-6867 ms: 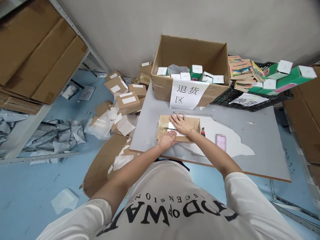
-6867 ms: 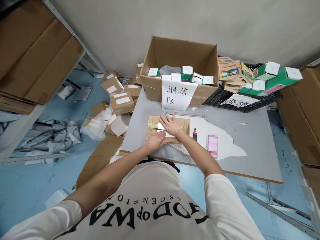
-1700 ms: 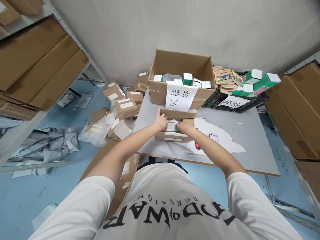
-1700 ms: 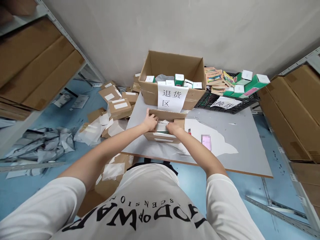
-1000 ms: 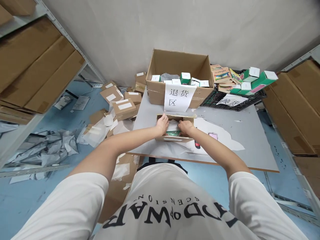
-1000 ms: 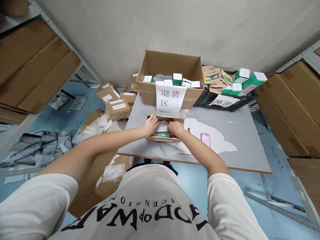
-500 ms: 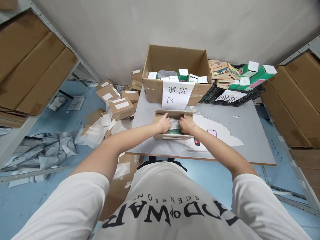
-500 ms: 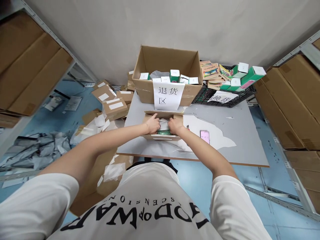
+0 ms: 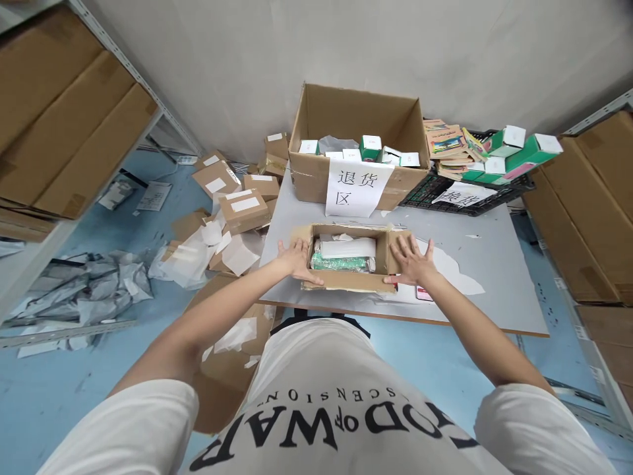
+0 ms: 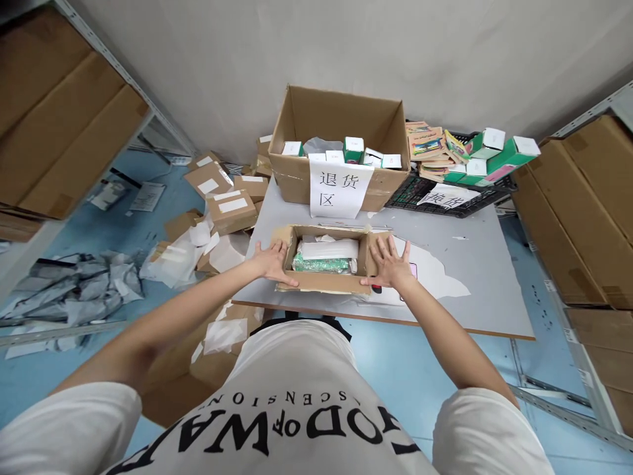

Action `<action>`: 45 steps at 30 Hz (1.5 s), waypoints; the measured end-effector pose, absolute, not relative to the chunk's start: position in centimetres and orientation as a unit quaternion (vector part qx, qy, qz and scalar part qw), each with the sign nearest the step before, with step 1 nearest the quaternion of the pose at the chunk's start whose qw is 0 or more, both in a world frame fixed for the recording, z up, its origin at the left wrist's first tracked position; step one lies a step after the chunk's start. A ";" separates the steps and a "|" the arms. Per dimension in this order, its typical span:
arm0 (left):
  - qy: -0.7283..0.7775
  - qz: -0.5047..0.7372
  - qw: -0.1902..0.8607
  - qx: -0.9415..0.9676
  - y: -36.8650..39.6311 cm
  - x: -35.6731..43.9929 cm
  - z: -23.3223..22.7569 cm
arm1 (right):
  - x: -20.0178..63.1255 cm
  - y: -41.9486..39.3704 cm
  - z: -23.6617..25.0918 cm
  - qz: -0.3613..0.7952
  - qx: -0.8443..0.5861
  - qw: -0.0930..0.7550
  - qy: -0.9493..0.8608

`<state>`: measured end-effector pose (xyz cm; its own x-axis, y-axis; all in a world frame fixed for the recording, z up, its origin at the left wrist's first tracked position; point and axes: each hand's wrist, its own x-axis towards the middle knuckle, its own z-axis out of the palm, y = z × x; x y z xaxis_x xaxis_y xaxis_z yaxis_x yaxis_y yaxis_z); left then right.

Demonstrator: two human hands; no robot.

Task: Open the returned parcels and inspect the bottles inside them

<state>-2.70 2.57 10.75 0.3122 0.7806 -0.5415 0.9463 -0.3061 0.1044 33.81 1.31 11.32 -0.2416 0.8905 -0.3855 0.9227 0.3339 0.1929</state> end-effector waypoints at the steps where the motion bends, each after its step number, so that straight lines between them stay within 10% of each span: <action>1: 0.549 -0.194 0.219 0.783 2.0 -2.8 10.2 | 34.2 1.2 10.5 -0.061 0.574 0.224 0.785; 11: 0.581 -0.032 0.213 0.785 1.2 -2.6 5.4 | 34.3 1.5 4.9 -0.289 0.546 0.034 0.786; 20: 0.601 -0.006 0.227 0.767 0.8 -2.8 5.0 | 30.1 0.8 12.7 -0.030 0.583 0.110 0.804; 25: 0.603 -0.017 0.220 0.766 0.8 -2.6 5.2 | 20.6 2.1 15.8 -0.071 0.471 0.179 0.861; 30: 0.602 -0.015 0.220 0.767 0.6 -2.7 5.3 | 12.6 6.1 11.7 -0.218 0.379 0.190 0.879; 45: 0.613 0.004 0.244 0.751 0.5 -2.7 4.6 | 10.3 10.3 3.3 -0.198 0.436 0.258 0.839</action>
